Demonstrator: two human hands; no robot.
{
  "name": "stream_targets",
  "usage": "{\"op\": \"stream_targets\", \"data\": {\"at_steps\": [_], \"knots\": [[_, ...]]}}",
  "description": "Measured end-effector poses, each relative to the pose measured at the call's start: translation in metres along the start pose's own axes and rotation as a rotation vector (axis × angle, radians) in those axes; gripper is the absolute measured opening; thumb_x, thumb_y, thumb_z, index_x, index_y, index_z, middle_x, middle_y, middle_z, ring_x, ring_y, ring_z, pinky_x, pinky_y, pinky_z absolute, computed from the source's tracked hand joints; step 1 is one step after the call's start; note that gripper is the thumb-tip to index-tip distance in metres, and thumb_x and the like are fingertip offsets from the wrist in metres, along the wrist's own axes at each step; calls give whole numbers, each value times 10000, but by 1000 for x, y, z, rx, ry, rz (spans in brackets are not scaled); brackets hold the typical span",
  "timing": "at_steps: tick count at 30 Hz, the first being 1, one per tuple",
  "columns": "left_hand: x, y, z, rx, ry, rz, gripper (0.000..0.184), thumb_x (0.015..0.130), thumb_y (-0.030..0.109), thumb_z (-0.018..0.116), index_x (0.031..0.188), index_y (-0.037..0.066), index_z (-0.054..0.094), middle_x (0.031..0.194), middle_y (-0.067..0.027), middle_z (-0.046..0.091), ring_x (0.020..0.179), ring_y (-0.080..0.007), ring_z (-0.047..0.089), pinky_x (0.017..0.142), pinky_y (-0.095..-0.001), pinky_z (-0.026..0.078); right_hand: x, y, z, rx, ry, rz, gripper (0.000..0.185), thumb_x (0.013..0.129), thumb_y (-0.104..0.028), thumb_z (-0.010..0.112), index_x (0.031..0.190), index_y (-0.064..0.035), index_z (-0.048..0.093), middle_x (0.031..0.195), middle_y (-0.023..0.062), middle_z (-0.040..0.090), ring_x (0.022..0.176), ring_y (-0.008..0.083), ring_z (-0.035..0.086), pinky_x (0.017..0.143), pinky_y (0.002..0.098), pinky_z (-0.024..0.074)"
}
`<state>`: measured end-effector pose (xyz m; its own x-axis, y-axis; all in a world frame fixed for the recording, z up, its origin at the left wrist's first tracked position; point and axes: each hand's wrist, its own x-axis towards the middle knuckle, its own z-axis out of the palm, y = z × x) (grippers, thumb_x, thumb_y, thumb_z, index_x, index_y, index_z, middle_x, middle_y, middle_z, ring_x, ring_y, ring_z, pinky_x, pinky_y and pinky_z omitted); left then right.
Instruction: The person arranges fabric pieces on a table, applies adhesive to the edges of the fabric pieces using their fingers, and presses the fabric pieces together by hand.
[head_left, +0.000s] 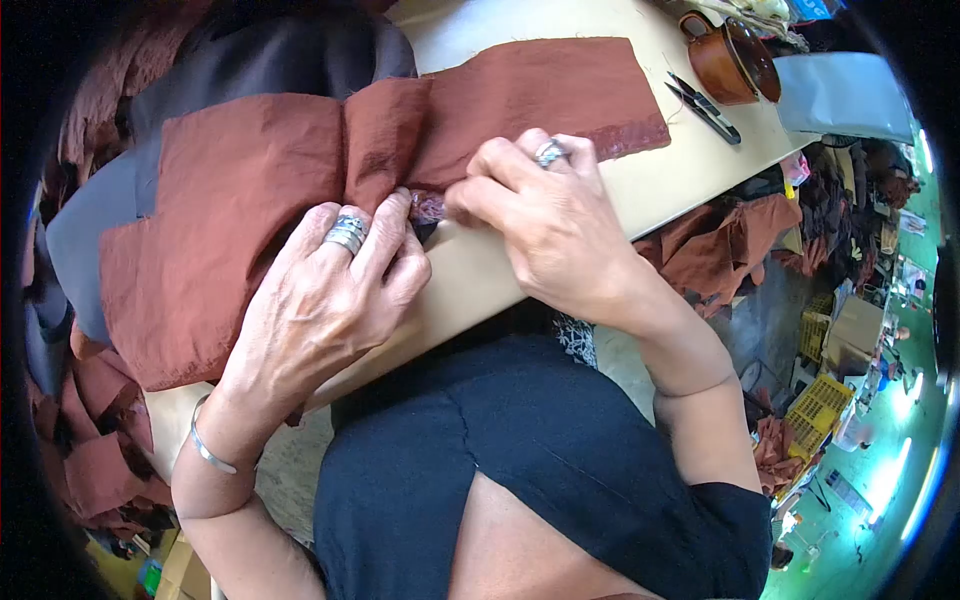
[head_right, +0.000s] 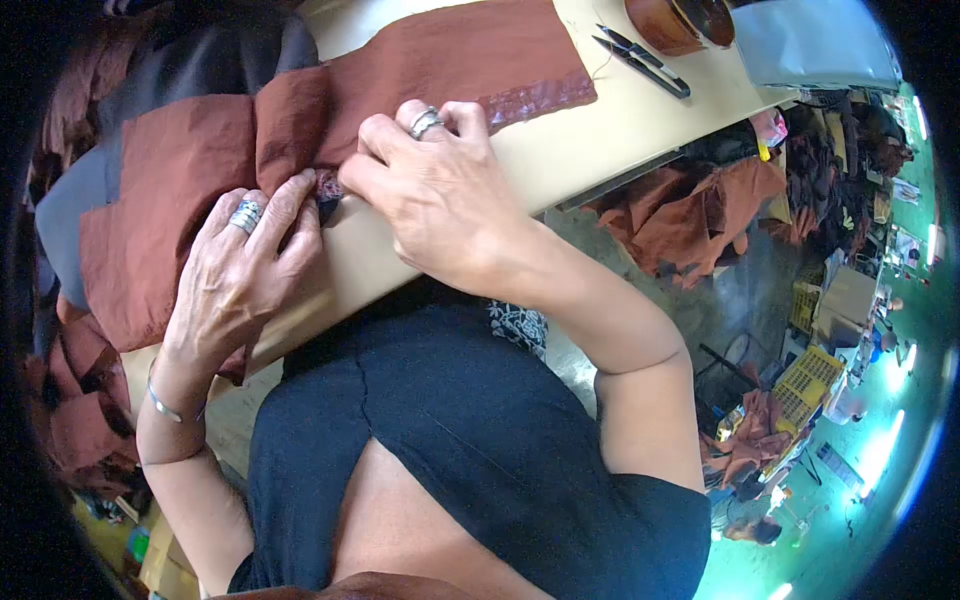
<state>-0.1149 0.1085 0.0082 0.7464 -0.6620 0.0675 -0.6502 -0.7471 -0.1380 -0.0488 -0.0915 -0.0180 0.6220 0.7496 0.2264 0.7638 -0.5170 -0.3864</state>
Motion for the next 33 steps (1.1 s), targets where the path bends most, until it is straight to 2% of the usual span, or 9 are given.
{"op": "stream_targets", "data": {"at_steps": [2,9,13,18,21,25,31,32,33], "knots": [[0,0,-1,8,-4,3,224,731,149,555,925,35,565,1077,-147,576,867,-210,588,862,-343,448,3,2,5,-118,62,-8,66,747,-120,552,800,-106,590,879,37,515,896,207,506,843,421,330],[-1,0,0,17,-13,-4,232,734,143,551,940,38,566,1105,-151,575,879,-206,591,864,-344,447,-8,-6,2,-474,164,-58,177,755,-194,542,884,-100,617,872,22,508,875,179,499,851,433,335],[0,0,0,0,18,-12,243,729,137,551,948,33,569,1113,-150,573,870,-209,594,863,-346,449,-17,-19,5,-387,73,-72,369,756,-185,547,1117,-169,623,925,-3,521,903,185,492,892,433,297],[0,-2,3,-3,24,7,240,726,107,556,946,12,566,1116,-163,563,830,-214,595,830,-348,459,-25,4,-13,-584,85,92,327,769,-185,542,1081,-204,640,949,-8,536,899,180,506,894,433,307],[0,-1,2,11,34,1,234,726,97,559,945,15,567,1114,-158,564,812,-216,591,820,-344,458,-37,22,-12,-579,160,48,264,791,-198,522,1022,-138,635,935,18,532,912,181,512,880,453,325],[0,0,1,10,30,5,237,722,101,567,942,13,568,1111,-156,568,806,-217,590,810,-339,457,-48,61,-47,-734,188,348,241,777,-124,538,988,-127,656,968,20,568,947,210,539,888,448,342],[-3,-3,1,7,8,10,244,732,108,550,957,14,555,1140,-160,562,825,-216,586,804,-344,456,-59,116,-56,-724,377,244,366,754,-33,550,1100,-137,612,1057,18,592,977,209,550,870,382,386],[-3,-3,1,3,2,9,247,734,109,547,962,14,553,1143,-160,561,828,-215,586,805,-345,456,-58,119,-55,-689,315,224,545,719,27,531,1242,-128,525,1136,44,583,1053,234,539,885,397,395],[-3,-3,2,8,3,13,248,736,108,546,965,14,553,1145,-159,560,829,-215,585,806,-346,456,-56,123,-53,-722,306,215,567,720,29,535,1263,-130,503,1135,51,584,1056,236,538,885,391,396]]}}
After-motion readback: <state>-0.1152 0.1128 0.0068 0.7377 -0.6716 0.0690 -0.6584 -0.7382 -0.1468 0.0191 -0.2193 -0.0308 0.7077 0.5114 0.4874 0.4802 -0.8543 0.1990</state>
